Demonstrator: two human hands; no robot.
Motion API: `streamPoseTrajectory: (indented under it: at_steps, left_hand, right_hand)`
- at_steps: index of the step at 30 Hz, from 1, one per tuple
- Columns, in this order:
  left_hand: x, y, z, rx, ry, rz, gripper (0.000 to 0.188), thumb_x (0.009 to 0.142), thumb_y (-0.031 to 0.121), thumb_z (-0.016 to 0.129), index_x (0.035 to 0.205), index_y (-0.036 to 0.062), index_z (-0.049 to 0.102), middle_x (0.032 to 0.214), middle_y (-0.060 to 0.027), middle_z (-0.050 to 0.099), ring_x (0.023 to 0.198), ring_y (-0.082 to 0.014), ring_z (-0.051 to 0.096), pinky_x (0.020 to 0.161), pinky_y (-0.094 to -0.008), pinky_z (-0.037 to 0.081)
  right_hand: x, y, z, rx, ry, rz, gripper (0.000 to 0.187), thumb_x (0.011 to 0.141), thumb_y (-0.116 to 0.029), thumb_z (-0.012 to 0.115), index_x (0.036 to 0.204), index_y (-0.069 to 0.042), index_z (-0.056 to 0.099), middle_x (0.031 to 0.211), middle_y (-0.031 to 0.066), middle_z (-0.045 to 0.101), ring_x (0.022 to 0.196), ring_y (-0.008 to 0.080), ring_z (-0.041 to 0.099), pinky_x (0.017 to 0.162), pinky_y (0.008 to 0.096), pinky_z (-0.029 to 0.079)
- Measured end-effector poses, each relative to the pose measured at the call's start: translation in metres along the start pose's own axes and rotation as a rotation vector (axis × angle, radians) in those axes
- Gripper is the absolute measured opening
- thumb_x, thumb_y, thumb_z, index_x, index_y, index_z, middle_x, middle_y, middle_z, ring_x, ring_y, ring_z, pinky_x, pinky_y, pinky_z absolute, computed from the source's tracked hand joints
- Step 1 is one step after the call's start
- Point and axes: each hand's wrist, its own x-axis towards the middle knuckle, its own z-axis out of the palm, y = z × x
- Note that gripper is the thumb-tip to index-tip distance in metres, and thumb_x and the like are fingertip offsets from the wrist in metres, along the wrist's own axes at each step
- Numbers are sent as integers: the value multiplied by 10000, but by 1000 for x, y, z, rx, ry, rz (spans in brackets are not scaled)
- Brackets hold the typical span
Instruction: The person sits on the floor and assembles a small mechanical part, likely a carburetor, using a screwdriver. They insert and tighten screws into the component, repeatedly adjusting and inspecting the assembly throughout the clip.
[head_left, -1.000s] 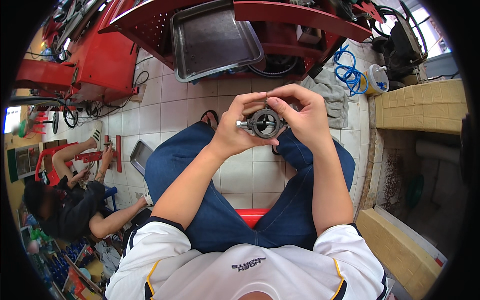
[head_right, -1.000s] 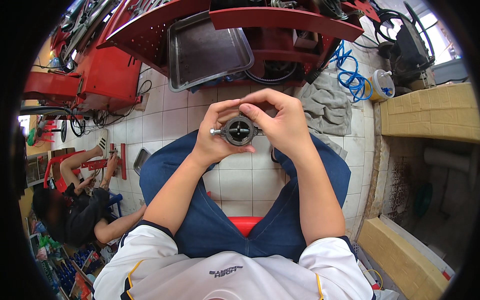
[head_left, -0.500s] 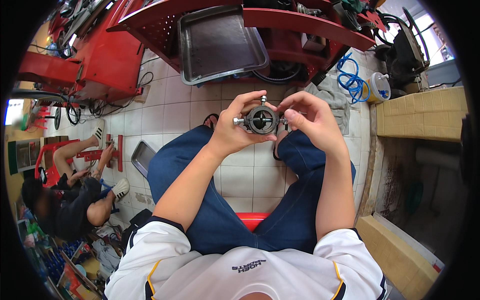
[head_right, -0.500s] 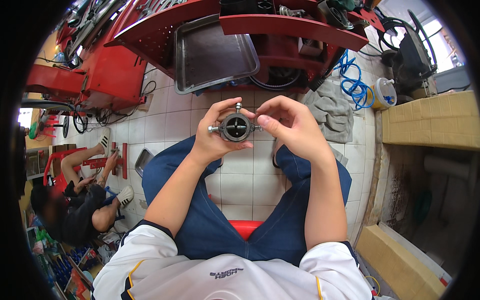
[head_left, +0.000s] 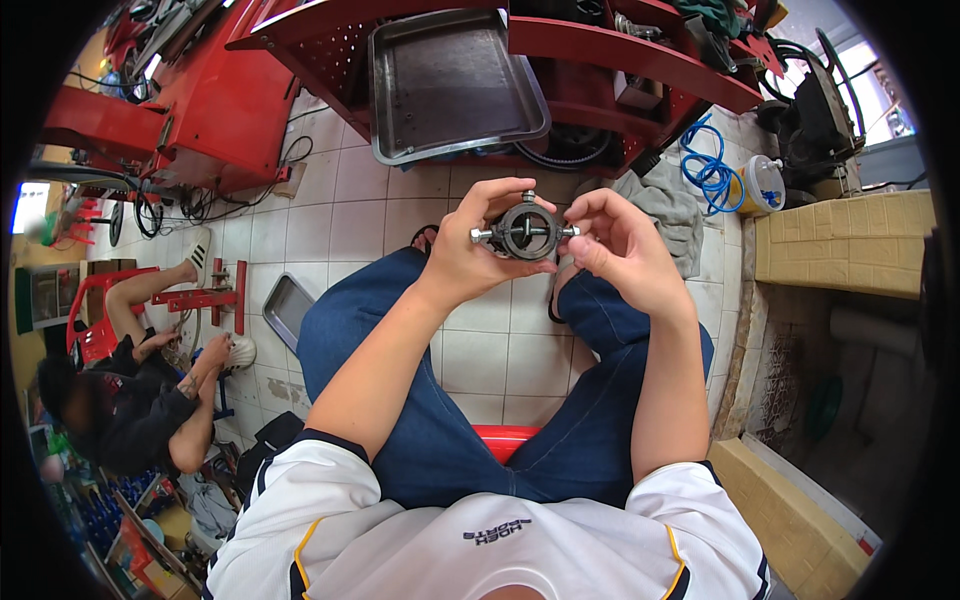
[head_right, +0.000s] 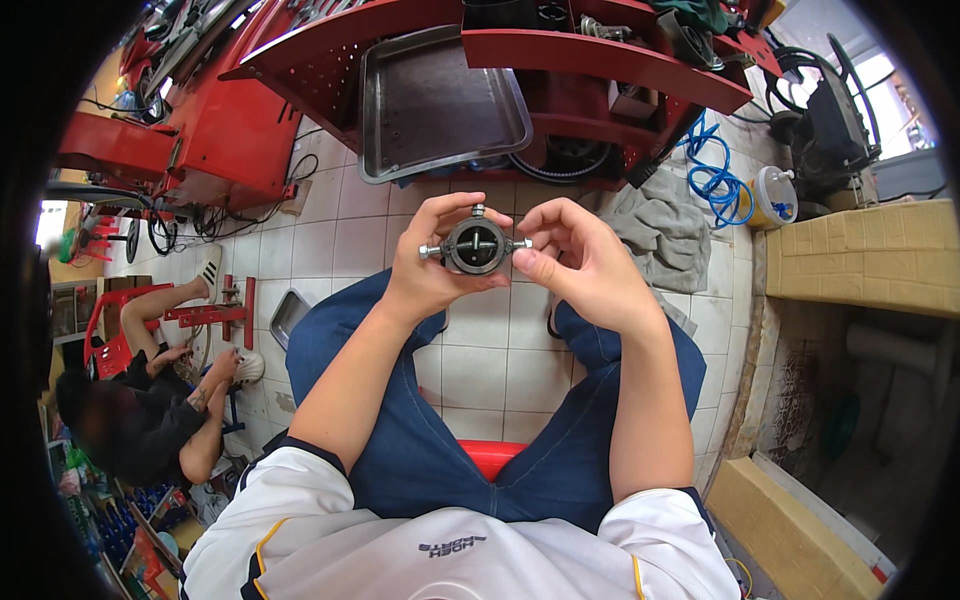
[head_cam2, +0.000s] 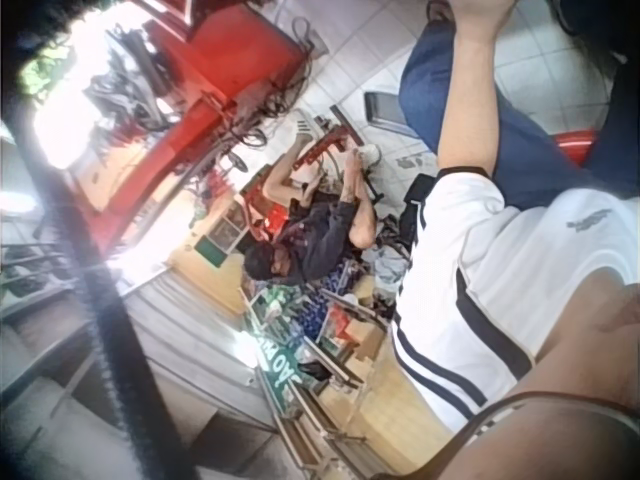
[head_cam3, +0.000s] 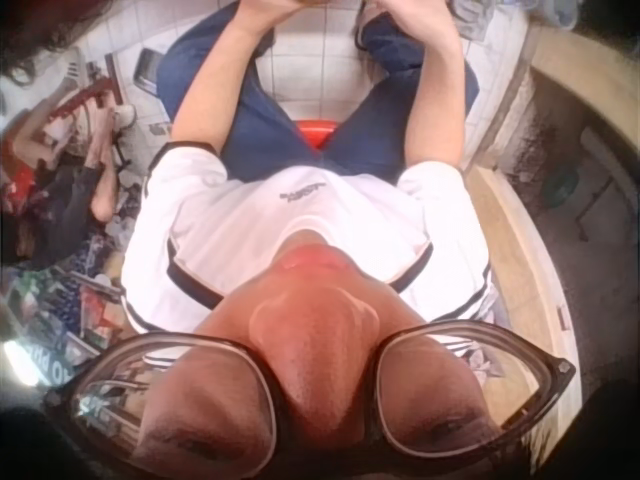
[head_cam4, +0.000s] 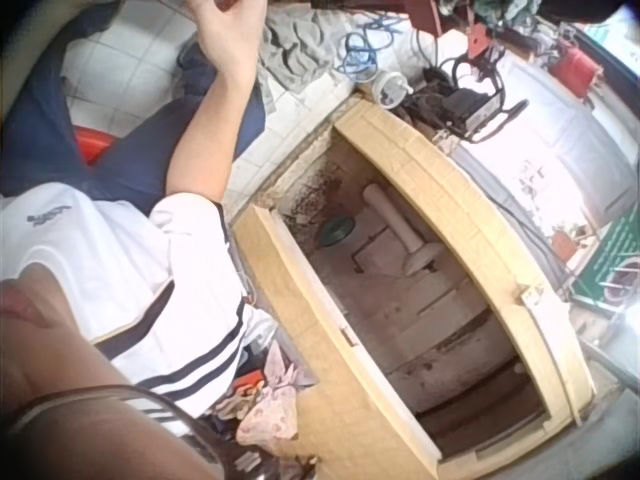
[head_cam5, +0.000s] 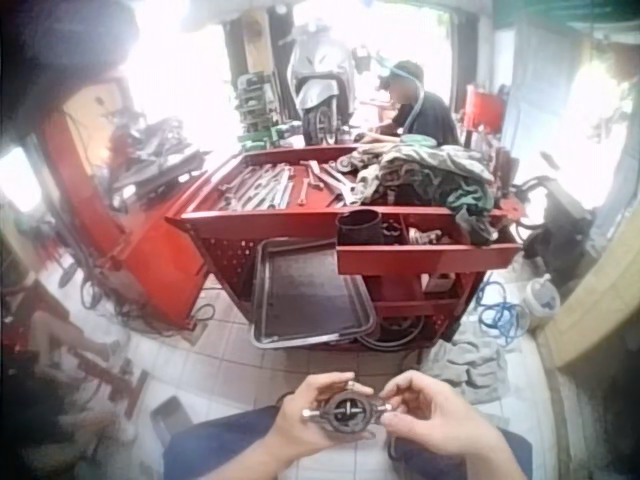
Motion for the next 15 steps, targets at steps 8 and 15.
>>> streamPoseTrajectory:
  at_steps: [8,15]
  left_hand:
    - [1,-2,-2,5,-22,-6,900,620,127,968,1364,59,467,1187,-132,684,1099,-205,669,949,-328,560]
    - [1,0,-1,27,-27,-5,896,629,128,963,1370,56,464,1184,-134,684,1106,-208,666,952,-327,559]
  right_hand:
    - [3,0,2,20,9,63,216,946,-161,723,1069,2,654,925,25,680,804,78,632,717,240,509]
    - [3,5,-1,-62,22,-26,250,924,-175,747,1090,-10,658,944,13,676,829,60,609,705,233,489]
